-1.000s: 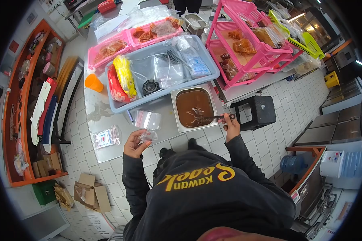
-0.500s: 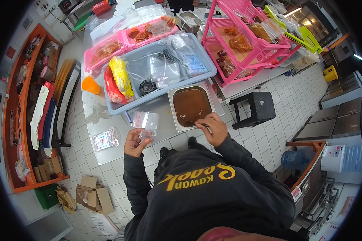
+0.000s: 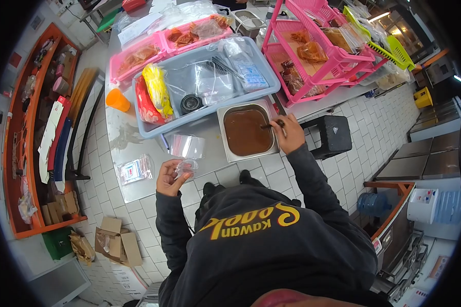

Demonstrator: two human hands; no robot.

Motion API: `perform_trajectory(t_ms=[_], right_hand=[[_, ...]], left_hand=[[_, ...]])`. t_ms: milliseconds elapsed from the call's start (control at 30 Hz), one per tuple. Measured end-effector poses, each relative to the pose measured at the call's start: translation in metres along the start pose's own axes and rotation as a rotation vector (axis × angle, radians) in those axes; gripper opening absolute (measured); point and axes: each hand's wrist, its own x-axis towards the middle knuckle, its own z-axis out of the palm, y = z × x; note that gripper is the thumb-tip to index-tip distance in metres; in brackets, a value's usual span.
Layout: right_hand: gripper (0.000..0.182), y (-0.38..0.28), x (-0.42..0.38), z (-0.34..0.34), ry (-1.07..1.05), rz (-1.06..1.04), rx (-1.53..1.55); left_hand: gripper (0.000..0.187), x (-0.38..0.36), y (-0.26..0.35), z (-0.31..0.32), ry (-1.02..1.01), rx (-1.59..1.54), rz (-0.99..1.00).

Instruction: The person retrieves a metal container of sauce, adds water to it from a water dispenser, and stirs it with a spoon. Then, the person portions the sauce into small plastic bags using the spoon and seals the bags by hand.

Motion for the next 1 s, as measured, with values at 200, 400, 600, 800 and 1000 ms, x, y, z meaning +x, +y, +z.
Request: perform_trajectory(t_ms=[200,400,600,800,1000], right_hand=[[0.018,0.025,-0.056,0.021,0.021,0.543,0.627],[0.02,0.01,-0.055,0.01,0.164,0.815,0.923],[0.013,-0.019,-0.046,-0.028,0.249,0.432,0.634],[0.008,-0.053,-0.043,-0.012,0.033,-0.114,0.211],[0.012,-0.045,-0.015,0.024,-0.084,-0.284,0.102]], left_hand=[[0.038,-0.001,0.0,-0.003,0.033,-0.001,-0.018],[0.039,0.005,0.001,0.0,0.002,0.007,-0.022],[0.04,0.01,0.003,0.002,-0.011,0.015,-0.027],[0.043,0.012,0.002,0.004,-0.039,0.054,-0.011],[0.043,0.013,0.006,0.006,-0.052,0.042,-0.034]])
